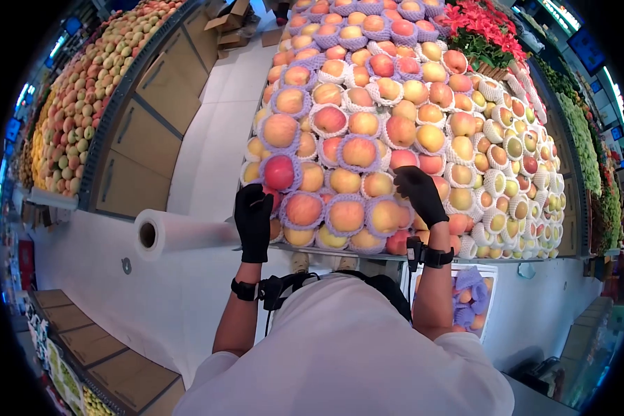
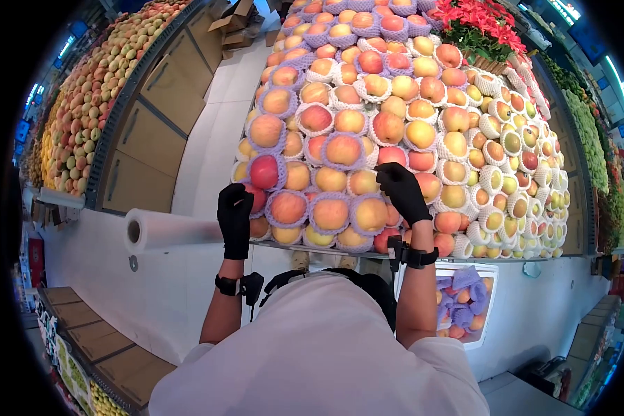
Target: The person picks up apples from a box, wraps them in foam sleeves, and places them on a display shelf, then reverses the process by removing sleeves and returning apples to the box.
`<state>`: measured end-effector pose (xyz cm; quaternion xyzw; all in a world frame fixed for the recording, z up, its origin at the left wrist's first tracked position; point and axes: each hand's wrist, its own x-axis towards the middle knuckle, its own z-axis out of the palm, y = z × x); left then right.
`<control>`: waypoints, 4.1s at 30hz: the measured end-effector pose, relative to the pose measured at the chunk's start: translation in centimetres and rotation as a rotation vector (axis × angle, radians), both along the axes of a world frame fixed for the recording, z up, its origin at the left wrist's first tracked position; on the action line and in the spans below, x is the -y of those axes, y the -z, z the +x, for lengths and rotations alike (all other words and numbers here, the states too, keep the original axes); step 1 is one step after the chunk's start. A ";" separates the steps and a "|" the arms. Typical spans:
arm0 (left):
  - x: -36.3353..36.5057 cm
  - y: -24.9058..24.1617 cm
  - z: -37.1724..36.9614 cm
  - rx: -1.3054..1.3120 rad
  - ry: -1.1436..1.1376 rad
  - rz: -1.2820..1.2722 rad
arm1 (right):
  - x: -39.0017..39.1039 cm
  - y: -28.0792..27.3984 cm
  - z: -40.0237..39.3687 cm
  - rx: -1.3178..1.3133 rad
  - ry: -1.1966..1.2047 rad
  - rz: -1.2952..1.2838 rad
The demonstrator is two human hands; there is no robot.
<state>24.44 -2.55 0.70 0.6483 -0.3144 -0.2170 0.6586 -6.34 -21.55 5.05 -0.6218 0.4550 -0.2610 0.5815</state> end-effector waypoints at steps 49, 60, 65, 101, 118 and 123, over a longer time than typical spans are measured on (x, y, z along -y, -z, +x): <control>9.4 0.6 2.2 0.820 0.134 0.794 | -1.9 1.6 -4.6 0.039 0.003 -0.004; 9.0 -1.1 1.0 0.762 -0.040 0.588 | -1.9 2.4 -4.4 0.031 0.021 -0.092; 7.8 -5.0 -1.7 0.783 0.008 0.410 | -1.9 0.6 -3.1 0.143 0.061 -0.004; 9.7 -6.9 -10.6 -0.181 0.703 -0.060 | -1.6 -1.4 1.7 0.571 0.052 -0.202; 9.9 -7.2 -9.6 0.307 0.741 -0.158 | -2.6 -3.4 2.7 0.562 0.124 -0.251; 9.6 -7.6 -9.9 -0.399 0.781 -0.125 | -2.7 -3.7 2.2 0.577 0.077 -0.266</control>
